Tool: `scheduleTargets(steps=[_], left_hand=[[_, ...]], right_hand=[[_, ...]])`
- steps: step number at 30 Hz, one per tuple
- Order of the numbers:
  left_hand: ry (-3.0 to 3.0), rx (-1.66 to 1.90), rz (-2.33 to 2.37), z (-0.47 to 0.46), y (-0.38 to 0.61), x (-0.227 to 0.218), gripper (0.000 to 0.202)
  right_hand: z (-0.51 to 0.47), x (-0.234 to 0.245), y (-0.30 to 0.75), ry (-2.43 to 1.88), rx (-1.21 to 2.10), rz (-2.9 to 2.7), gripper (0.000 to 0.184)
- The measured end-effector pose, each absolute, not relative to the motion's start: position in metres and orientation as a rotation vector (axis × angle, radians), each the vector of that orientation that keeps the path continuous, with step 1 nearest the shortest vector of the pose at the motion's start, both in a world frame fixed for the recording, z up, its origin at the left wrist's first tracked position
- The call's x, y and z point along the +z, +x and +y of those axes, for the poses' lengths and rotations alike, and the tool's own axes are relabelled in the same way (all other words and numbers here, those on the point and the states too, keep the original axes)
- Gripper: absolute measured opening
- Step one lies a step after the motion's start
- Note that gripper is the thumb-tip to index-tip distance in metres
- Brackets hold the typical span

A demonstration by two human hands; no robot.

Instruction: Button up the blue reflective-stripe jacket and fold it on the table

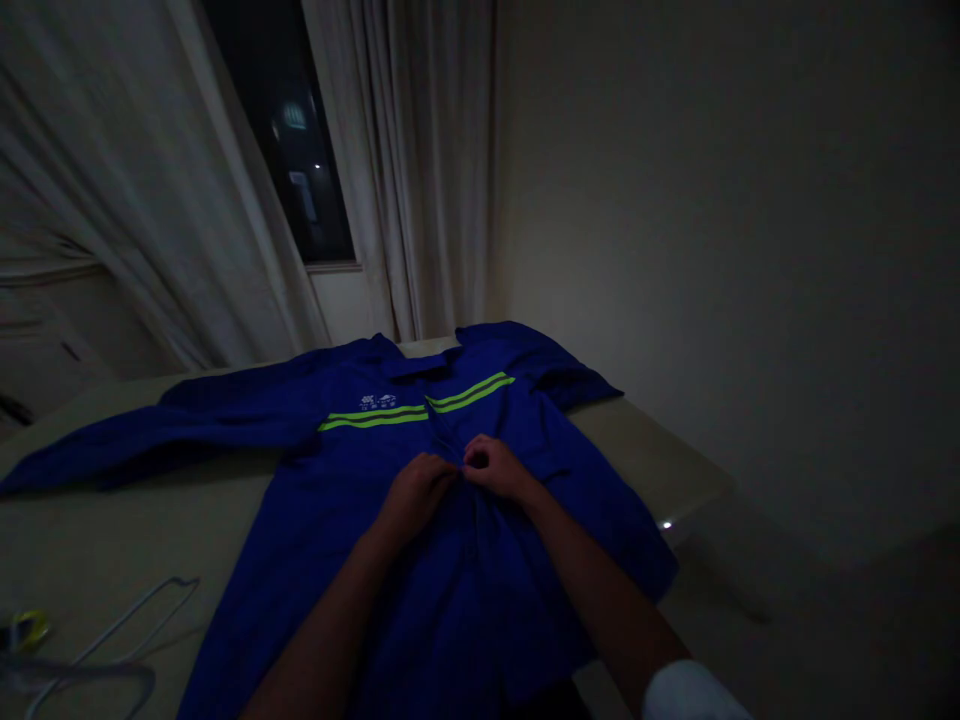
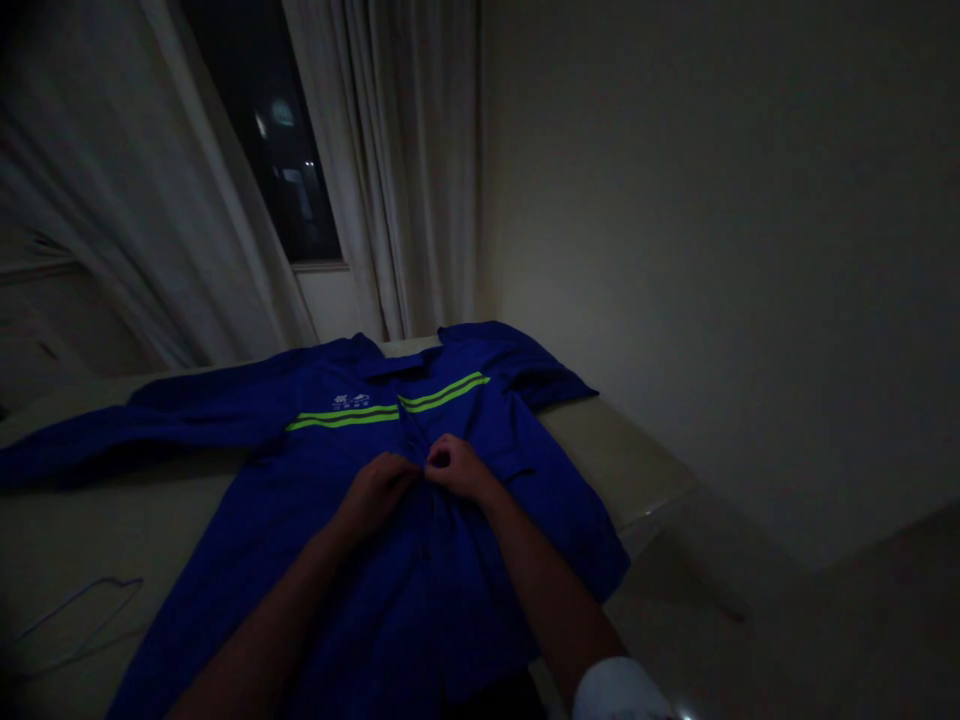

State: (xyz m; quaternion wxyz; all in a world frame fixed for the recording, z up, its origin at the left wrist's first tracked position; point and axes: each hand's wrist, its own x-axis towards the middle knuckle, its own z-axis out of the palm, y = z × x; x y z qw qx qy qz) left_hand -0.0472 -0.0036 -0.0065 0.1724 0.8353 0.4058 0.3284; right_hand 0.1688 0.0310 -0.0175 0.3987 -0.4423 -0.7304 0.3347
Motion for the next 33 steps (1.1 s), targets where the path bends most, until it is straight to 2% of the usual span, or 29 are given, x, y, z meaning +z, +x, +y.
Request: scheduleTargets(steps=[4,12,17,21,33], left_hand=[[2.341,0.924,1.266,-0.006,-0.044,-0.004,0.015],[2.410,0.911,1.187,-0.008,-0.040,-0.003,0.029],[2.195,0.943,1.222,-0.007,-0.041,0.000,0.018],[2.063,0.956,1.275,-0.005,-0.041,0.001,0.015],[1.816,0.958,1.116,0.002,-0.045,0.000,0.028]], right_hand=[[0.029,-0.018,0.169,-1.087,0.878,-1.866,0.005],[0.029,-0.015,0.172,-1.043,1.010,-1.819,0.009],[0.031,-0.014,0.176,-1.004,1.123,-1.797,0.012],[0.028,-0.013,0.174,-1.025,1.039,-1.846,0.018],[0.014,-0.003,0.166,-0.983,0.789,-1.972,0.008]])
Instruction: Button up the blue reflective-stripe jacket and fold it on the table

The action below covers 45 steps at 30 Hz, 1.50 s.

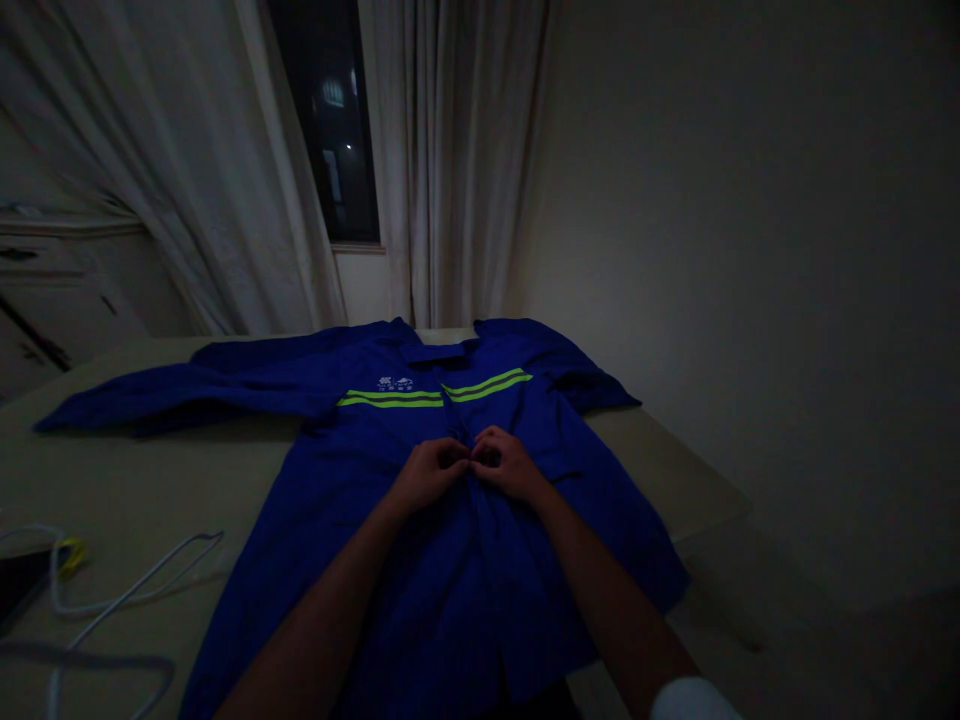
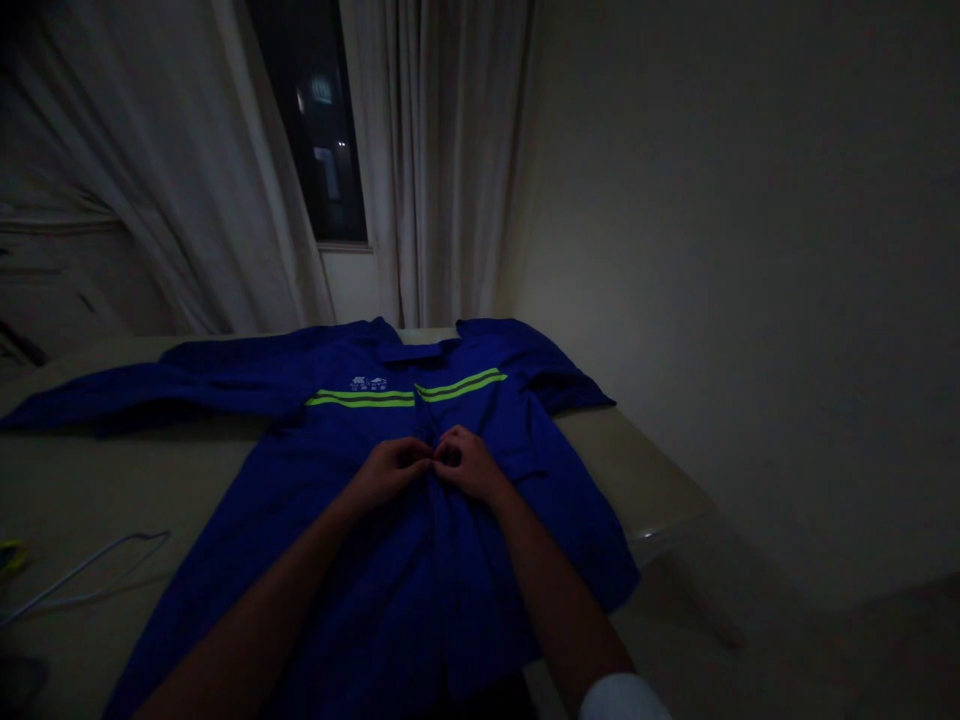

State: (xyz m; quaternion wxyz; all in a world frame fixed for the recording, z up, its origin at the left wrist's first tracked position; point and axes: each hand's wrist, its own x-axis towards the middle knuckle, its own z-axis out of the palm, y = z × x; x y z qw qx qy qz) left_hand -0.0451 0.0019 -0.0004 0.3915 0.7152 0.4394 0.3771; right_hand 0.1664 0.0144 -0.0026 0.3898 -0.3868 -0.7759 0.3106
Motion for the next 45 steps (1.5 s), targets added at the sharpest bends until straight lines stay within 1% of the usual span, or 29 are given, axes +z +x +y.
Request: scheduleTargets(steps=[6,9,12,18,20,23,26,30,32,36,40,42,43,45], left_hand=[[1.597,1.000,1.021,0.015,-0.047,-0.017,0.030],[1.458,0.986,0.972,0.018,-0.049,-0.016,0.038],[1.382,0.969,0.967,0.020,-0.051,-0.013,0.045],[1.300,0.991,0.929,0.020,-0.052,-0.009,0.042],[1.284,0.995,0.925,0.020,-0.053,-0.008,0.040],[1.289,0.983,0.916,0.022,-0.053,-0.008,0.040],[1.303,1.006,0.921,0.023,-0.052,-0.011,0.042],[1.383,1.023,0.968,0.023,-0.049,-0.015,0.036],[1.437,1.044,0.990,0.022,-0.047,-0.016,0.031],[1.625,1.066,1.136,0.017,-0.044,-0.015,0.022],[2.047,0.998,1.348,0.007,-0.043,-0.006,0.009],[2.139,0.867,1.329,0.003,-0.046,-0.001,0.001],[2.147,0.802,1.289,0.003,-0.047,0.000,0.003],[2.147,0.739,1.199,0.004,-0.051,0.000,0.009]], right_hand=[[0.010,0.000,0.163,-0.962,0.640,-2.051,0.008],[0.009,0.000,0.163,-0.963,0.563,-2.061,0.010],[0.007,0.001,0.162,-0.955,0.554,-2.083,0.012],[0.004,0.004,0.162,-0.895,0.537,-2.108,0.013],[0.004,0.004,0.161,-0.882,0.558,-2.088,0.011],[0.005,0.005,0.160,-0.905,0.673,-2.045,0.008],[0.008,0.004,0.159,-0.940,0.785,-2.002,0.015],[0.008,0.001,0.156,-0.985,0.804,-2.027,0.024],[0.006,0.001,0.156,-0.980,0.772,-2.045,0.024],[0.007,0.005,0.156,-1.002,0.665,-2.041,0.013],[0.006,0.025,0.159,-1.129,0.540,-1.908,0.002],[-0.010,0.036,0.160,-1.192,0.567,-1.967,0.016],[-0.023,0.041,0.160,-1.222,0.603,-2.051,0.023],[-0.058,0.045,0.161,-1.278,0.656,-2.248,0.029]])
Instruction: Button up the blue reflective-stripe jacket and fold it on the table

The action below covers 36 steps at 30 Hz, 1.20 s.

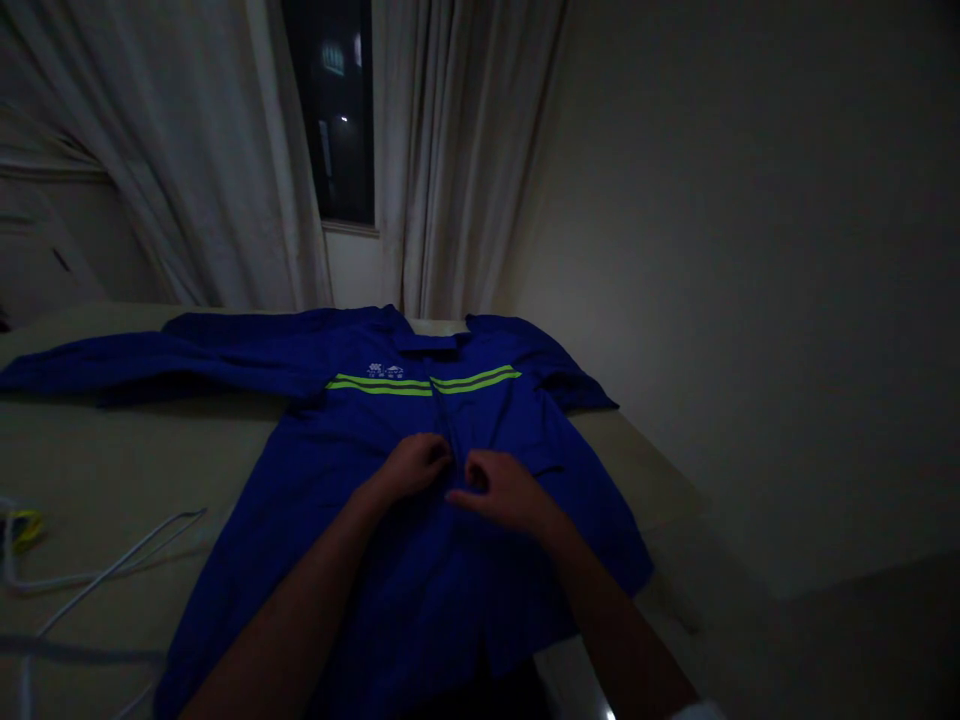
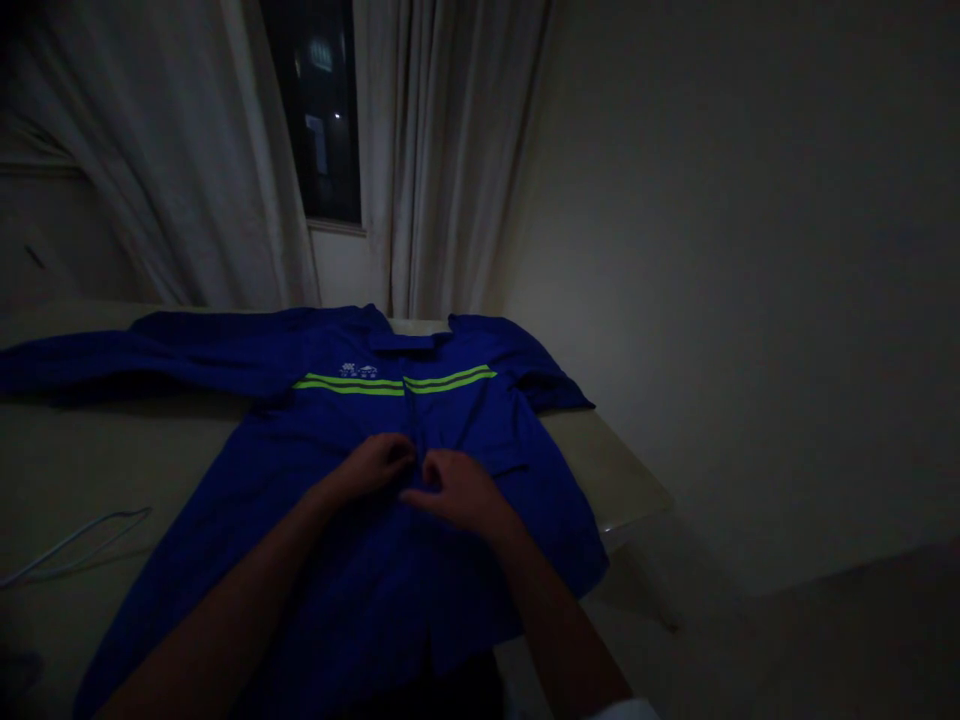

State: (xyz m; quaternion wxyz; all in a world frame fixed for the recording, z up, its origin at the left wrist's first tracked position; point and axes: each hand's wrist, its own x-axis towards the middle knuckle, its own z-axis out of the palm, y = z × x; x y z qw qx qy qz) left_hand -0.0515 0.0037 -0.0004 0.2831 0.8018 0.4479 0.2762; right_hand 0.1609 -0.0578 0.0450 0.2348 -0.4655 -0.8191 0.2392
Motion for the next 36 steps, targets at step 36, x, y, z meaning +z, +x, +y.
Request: scheduleTargets(steps=[36], left_hand=[[2.339,0.853,1.113,-0.094,-0.029,-0.014,0.019]], right_hand=[[-0.112,-0.013,0.172,-1.296,0.744,-1.626,0.011]])
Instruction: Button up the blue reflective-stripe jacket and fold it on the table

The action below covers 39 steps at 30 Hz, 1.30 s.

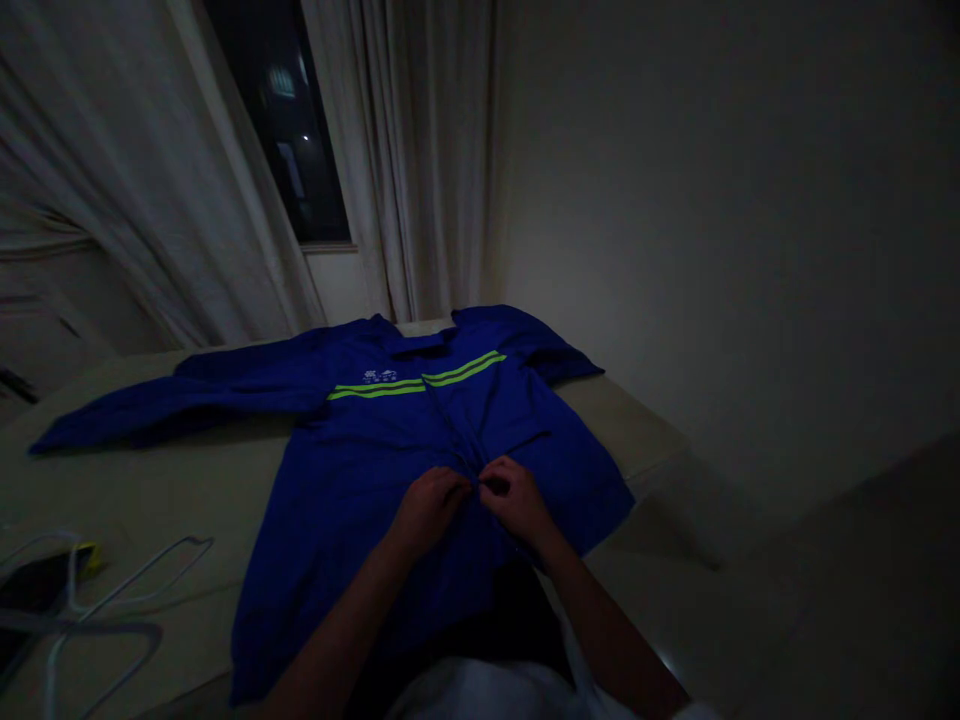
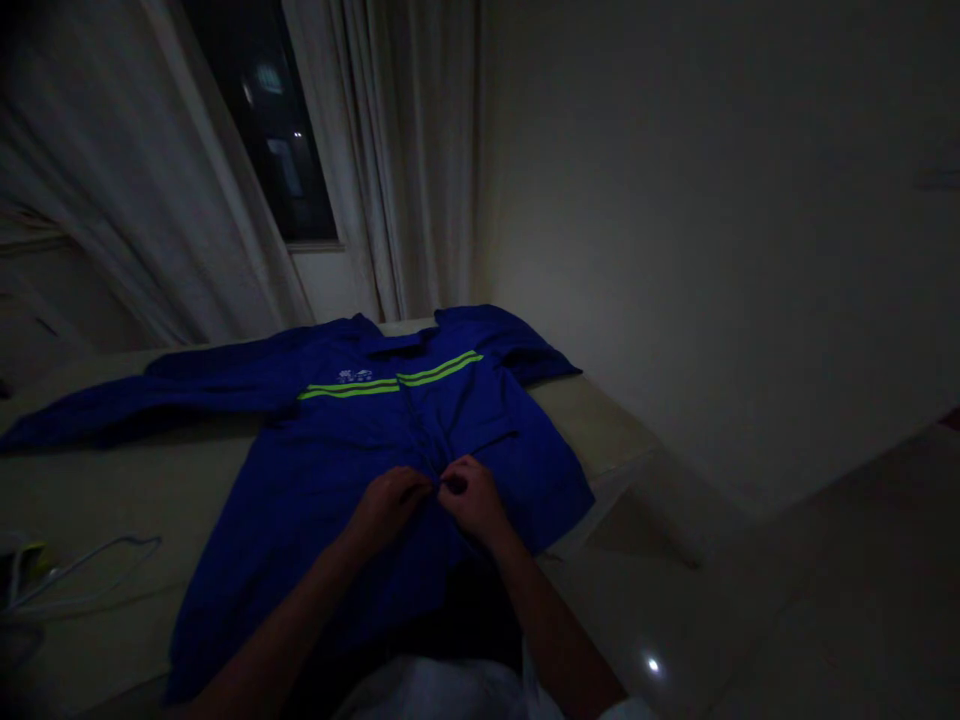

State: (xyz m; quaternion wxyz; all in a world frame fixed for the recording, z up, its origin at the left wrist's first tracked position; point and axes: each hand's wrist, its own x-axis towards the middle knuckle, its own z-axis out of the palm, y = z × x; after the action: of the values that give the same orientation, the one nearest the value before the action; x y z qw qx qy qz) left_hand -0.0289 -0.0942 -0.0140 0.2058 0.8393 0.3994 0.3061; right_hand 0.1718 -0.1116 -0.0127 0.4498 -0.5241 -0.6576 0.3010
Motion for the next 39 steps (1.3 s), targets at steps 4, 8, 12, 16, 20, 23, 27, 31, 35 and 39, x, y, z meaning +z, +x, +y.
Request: scheduleTargets(steps=[4,8,12,16,20,23,27,31,35,39], left_hand=[[2.319,0.861,1.157,-0.096,-0.028,-0.016,0.018],[2.341,0.882,1.123,-0.097,-0.028,-0.017,0.027],[2.307,0.890,1.121,-0.096,-0.029,-0.017,0.022],[2.185,0.956,1.133,-0.095,-0.029,-0.016,0.023],[2.094,0.980,1.126,-0.093,-0.030,-0.014,0.021],[2.005,0.978,1.124,-0.091,-0.032,-0.014,0.021],[1.917,0.950,1.081,-0.091,-0.034,-0.011,0.022],[1.908,0.922,1.057,-0.094,-0.033,-0.003,0.023],[1.894,0.889,1.074,-0.094,-0.032,-0.002,0.023],[1.862,0.861,1.007,-0.091,-0.033,-0.006,0.023]], right_hand=[[-0.113,-0.014,0.171,-1.292,0.735,-1.653,0.010],[-0.112,-0.012,0.174,-1.246,0.731,-1.707,0.008],[-0.112,-0.011,0.175,-1.230,0.734,-1.722,0.008],[-0.114,-0.008,0.175,-1.224,0.776,-1.696,0.005],[-0.113,-0.005,0.176,-1.203,0.815,-1.694,0.010],[-0.114,-0.004,0.174,-1.242,0.817,-1.700,0.009],[-0.118,-0.004,0.167,-1.292,0.733,-1.709,0.014],[-0.123,-0.003,0.162,-1.330,0.627,-1.753,0.011],[-0.125,-0.003,0.161,-1.348,0.629,-1.762,0.012],[-0.123,-0.006,0.162,-1.350,0.651,-1.711,0.020]])
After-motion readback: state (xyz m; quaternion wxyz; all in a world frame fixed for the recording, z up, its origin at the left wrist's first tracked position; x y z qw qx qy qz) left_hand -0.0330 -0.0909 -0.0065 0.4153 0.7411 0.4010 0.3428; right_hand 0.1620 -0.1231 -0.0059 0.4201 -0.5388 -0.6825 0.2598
